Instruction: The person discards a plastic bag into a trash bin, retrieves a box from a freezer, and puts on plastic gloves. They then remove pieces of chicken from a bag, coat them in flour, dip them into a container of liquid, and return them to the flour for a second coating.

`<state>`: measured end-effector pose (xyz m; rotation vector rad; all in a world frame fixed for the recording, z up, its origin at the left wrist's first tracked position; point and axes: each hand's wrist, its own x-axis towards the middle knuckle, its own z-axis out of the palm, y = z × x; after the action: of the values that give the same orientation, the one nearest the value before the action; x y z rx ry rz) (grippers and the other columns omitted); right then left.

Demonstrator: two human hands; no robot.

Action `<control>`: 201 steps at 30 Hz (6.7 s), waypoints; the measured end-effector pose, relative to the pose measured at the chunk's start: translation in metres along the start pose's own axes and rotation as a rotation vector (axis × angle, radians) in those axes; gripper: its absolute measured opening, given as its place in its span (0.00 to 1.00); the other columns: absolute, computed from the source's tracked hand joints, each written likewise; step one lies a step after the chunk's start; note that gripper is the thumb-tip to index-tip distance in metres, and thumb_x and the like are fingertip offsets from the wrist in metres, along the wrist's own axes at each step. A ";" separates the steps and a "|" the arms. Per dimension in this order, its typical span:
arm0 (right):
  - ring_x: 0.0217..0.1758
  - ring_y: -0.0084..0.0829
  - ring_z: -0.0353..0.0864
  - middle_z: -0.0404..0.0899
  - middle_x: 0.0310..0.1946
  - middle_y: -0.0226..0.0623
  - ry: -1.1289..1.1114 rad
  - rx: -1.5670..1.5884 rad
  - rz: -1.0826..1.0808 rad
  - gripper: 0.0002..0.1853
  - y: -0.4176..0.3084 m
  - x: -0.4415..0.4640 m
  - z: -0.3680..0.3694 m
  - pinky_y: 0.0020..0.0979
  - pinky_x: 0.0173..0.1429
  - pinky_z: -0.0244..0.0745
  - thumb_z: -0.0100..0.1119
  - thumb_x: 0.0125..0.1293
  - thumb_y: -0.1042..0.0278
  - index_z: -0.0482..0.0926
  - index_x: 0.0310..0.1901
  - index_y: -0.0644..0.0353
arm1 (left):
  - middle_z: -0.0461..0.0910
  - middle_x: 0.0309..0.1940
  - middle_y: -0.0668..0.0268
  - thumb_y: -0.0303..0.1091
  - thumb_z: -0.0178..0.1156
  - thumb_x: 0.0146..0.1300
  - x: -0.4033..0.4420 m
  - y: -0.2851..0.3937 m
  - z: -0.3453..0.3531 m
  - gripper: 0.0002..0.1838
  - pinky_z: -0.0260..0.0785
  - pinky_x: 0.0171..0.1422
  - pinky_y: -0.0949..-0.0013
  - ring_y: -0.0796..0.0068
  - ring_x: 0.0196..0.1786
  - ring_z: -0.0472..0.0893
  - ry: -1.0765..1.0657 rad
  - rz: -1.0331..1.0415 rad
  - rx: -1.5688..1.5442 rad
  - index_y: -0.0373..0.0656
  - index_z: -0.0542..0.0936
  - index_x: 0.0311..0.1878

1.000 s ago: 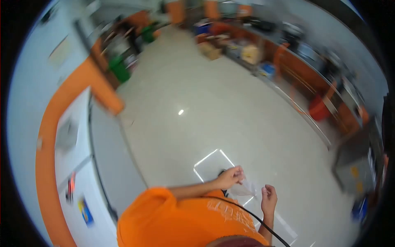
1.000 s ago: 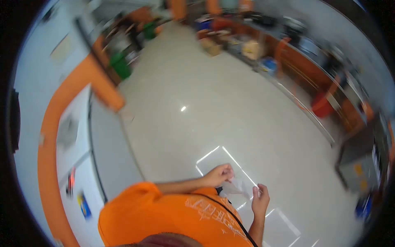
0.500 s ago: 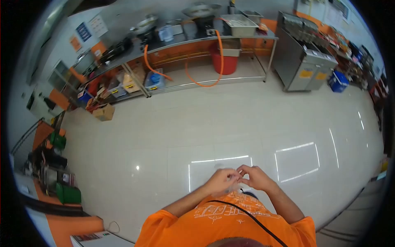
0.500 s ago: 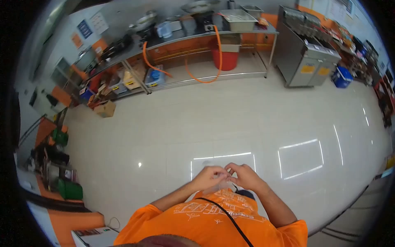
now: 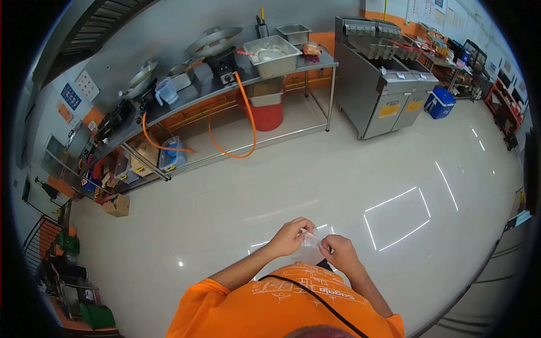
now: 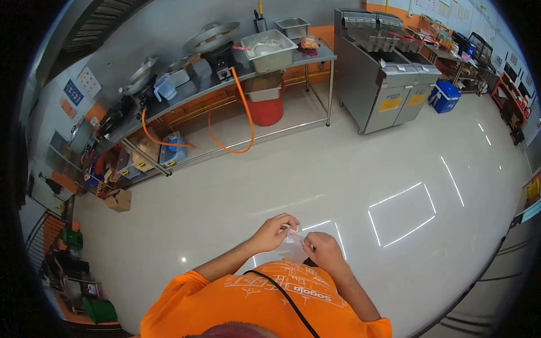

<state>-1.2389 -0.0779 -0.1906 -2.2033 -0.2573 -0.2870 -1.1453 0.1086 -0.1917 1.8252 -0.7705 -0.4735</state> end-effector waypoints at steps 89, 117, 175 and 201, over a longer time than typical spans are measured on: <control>0.29 0.19 0.73 0.71 0.23 0.29 -0.575 0.858 0.432 0.08 0.422 0.737 -0.170 0.22 0.28 0.69 0.61 0.60 0.77 0.69 0.32 0.61 | 0.78 0.25 0.60 0.29 0.59 0.60 0.679 -0.075 -0.165 0.06 0.69 0.34 0.68 0.69 0.28 0.78 1.204 -0.308 0.064 0.37 0.76 0.38; 0.61 0.35 0.71 0.72 0.57 0.43 -0.565 1.558 0.606 0.19 0.423 0.762 -0.152 0.34 0.63 0.71 0.46 0.71 0.65 0.67 0.58 0.68 | 0.75 0.30 0.55 0.27 0.59 0.57 0.721 -0.066 -0.176 0.07 0.68 0.40 0.57 0.52 0.34 0.76 0.860 -0.029 0.280 0.37 0.72 0.35; 0.73 0.45 0.51 0.50 0.71 0.48 -0.509 0.813 0.204 0.31 0.519 0.732 -0.169 0.36 0.74 0.46 0.44 0.70 0.57 0.50 0.70 0.61 | 0.74 0.31 0.54 0.26 0.56 0.61 0.781 -0.058 -0.117 0.05 0.68 0.41 0.62 0.51 0.35 0.75 0.307 -0.164 0.271 0.35 0.72 0.36; 0.69 0.54 0.57 0.53 0.70 0.50 -0.856 1.816 0.816 0.47 0.385 0.525 -0.241 0.50 0.71 0.53 0.27 0.56 0.20 0.48 0.72 0.41 | 0.79 0.33 0.69 0.32 0.62 0.63 0.547 -0.041 -0.019 0.10 0.75 0.41 0.77 0.81 0.35 0.77 0.968 -0.434 -0.673 0.38 0.79 0.45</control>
<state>-0.6576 -0.4563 -0.1827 -0.3477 0.0175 1.0009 -0.7310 -0.2511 -0.2030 1.3162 0.4213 -0.0490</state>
